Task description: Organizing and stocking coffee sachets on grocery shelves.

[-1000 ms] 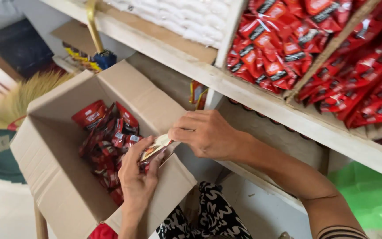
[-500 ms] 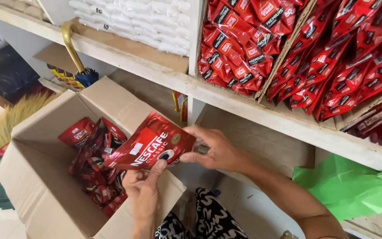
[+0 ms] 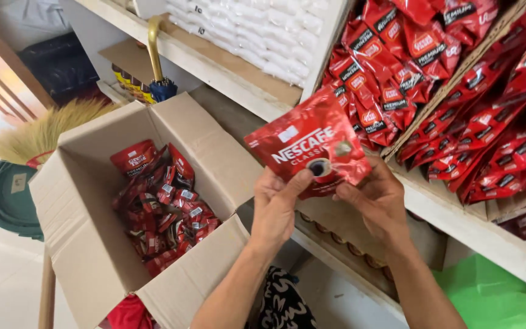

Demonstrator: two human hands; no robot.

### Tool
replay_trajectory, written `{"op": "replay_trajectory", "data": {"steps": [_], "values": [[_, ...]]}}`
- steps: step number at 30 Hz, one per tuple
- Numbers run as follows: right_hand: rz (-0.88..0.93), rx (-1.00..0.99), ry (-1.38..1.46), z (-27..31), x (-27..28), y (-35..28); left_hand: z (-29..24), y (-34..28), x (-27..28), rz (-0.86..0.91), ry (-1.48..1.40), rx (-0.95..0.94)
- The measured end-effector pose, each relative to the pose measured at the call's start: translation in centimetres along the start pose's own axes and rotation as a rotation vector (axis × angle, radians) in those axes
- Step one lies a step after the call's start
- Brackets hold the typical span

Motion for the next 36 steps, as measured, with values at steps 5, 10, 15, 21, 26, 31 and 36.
{"op": "replay_trajectory", "data": {"steps": [5, 10, 15, 21, 26, 31, 36], "values": [[-0.082, 0.031, 0.066, 0.7, 1.3, -0.4, -0.7, 0.6, -2.7, 0.094, -0.046, 0.017], [-0.141, 0.148, 0.028, 3.1, 3.8, -0.6, -1.1, 2.4, -2.8, 0.098, -0.07, 0.007], [-0.16, 0.218, -0.054, 5.5, 4.4, -1.0, 0.0, 3.7, -3.6, 0.129, -0.069, 0.015], [-0.195, 0.33, -0.159, 8.5, 4.8, -1.6, -0.7, 4.4, -6.8, 0.19, -0.107, 0.061], [-0.234, 0.413, -0.204, 11.6, 4.3, -2.1, -0.8, 4.9, -9.5, 0.256, -0.12, 0.09], [-0.291, 0.527, -0.263, 14.7, 3.7, -2.8, -0.3, 5.1, -11.4, 0.325, -0.171, 0.084], [-0.296, 0.56, -0.319, 16.5, 4.0, -2.9, -1.4, 4.7, -13.2, 0.338, -0.173, 0.038]]}}
Point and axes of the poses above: each hand's wrist, its own y-axis towards the middle knuckle, its own x-axis out of the back of the hand, z = x × y, the point moved 10 cm from there along y, towards the middle knuckle, and after that the axes turned 15 degrees about y, right-handed, at the moved point
